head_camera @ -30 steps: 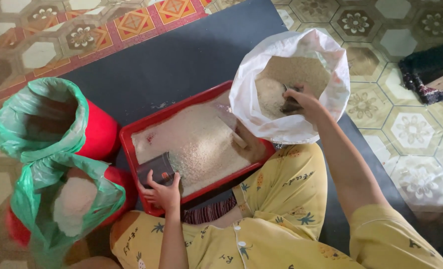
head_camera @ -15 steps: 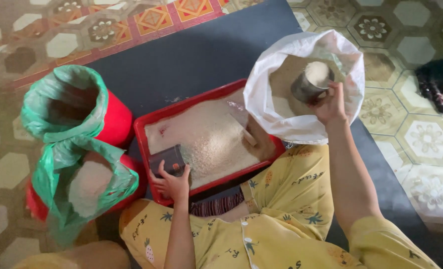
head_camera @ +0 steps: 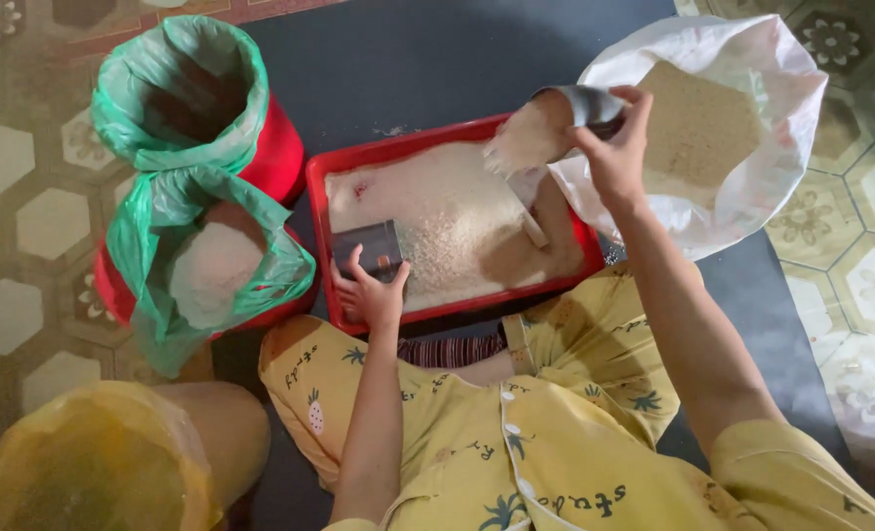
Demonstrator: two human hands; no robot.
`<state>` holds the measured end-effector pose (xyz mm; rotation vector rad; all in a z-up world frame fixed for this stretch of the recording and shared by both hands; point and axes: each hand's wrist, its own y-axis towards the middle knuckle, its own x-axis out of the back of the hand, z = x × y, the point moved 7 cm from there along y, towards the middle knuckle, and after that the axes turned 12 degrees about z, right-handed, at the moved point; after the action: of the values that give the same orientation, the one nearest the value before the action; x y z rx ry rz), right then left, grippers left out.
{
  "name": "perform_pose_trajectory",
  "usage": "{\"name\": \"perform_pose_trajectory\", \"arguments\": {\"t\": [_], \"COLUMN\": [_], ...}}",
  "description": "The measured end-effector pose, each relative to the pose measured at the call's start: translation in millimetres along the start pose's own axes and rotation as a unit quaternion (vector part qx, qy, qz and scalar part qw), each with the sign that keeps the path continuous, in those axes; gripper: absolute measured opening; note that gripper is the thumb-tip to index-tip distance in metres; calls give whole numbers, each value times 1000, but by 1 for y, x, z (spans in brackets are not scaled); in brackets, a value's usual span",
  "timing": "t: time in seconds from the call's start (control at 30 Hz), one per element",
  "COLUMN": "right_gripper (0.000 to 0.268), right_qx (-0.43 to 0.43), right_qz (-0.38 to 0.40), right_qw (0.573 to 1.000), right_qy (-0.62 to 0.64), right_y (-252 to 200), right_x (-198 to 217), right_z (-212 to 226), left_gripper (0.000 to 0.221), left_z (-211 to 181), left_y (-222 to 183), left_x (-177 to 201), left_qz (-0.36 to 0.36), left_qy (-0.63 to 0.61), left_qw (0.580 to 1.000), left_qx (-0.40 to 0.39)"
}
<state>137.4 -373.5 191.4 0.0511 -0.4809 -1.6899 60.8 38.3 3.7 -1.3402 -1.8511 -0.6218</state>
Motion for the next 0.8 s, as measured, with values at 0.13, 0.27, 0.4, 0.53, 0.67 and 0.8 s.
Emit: {"name": "perform_pose_trajectory", "arguments": {"t": [0.13,0.27,0.4,0.53,0.67,0.8], "right_gripper": [76,79,72,74,81,73], "right_qx": [24,66,126,184,178,137], "right_qz": [-7,-9,39,77,104,9], "right_qw": [979,961,935,884,833,866], "right_qy": [-200,-270,-329,-424,-514,-480], "right_y": [-3,-5,-7,-8,-21,-35], "right_x": [-47,-83,-110,-126,-129,-72], "right_z": [33,47,48,43,32,39], "left_gripper": [95,95,96,97,96,97], "left_z": [-1,-2,-1,0,0,6], "left_y": [0,1,1,1,-2,2], "left_x": [2,4,2,3,5,-1], "left_qz": [3,11,20,20,30,38], "left_qy": [-10,-9,-16,-16,-14,-12], "left_qw": [1000,999,998,998,998,997], "left_qx": [4,51,54,58,57,59]}}
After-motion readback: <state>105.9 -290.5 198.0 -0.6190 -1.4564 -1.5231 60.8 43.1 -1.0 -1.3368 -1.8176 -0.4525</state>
